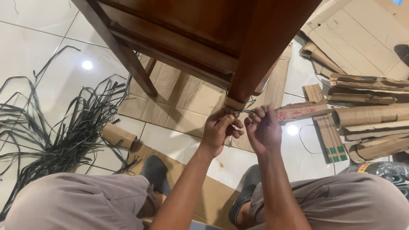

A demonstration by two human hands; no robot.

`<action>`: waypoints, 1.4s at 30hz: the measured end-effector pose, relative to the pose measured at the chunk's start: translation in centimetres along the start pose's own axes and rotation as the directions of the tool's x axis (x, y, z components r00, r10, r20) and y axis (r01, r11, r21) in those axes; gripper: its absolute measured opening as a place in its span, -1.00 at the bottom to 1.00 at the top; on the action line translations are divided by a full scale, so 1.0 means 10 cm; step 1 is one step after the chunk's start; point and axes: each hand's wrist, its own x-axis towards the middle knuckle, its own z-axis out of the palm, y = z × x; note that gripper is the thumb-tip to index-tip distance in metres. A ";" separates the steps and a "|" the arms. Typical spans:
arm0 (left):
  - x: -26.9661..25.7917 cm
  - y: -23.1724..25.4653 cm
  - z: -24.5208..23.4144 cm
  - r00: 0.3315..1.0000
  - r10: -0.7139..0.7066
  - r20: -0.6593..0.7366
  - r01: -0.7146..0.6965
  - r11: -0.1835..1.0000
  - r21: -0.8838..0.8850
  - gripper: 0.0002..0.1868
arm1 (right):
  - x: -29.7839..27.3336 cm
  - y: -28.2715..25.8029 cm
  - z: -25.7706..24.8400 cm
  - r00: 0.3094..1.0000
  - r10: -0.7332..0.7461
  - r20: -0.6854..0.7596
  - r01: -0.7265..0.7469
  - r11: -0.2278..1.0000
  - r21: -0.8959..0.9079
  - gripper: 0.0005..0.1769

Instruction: Wrapping the legs of a wooden chair with cardboard and securing them with plastic ties.

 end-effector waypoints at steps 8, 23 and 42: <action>0.06 -0.12 -0.07 0.999 -0.046 -0.004 0.045 0.982 -0.184 -0.93 | 0.19 -0.08 0.48 0.955 -0.038 -0.294 -0.076 0.926 -0.369 -0.63; 0.09 -0.09 -0.10 0.998 0.059 0.027 -0.056 0.992 -0.115 -0.90 | 0.16 -0.15 0.56 0.902 -0.094 -0.420 -0.105 0.898 -0.428 -0.67; 0.01 -0.04 -0.33 0.960 0.107 -0.260 -0.021 0.950 0.312 -0.88 | -0.15 0.71 -0.48 0.796 -0.034 -0.604 -0.322 0.821 -0.471 -0.67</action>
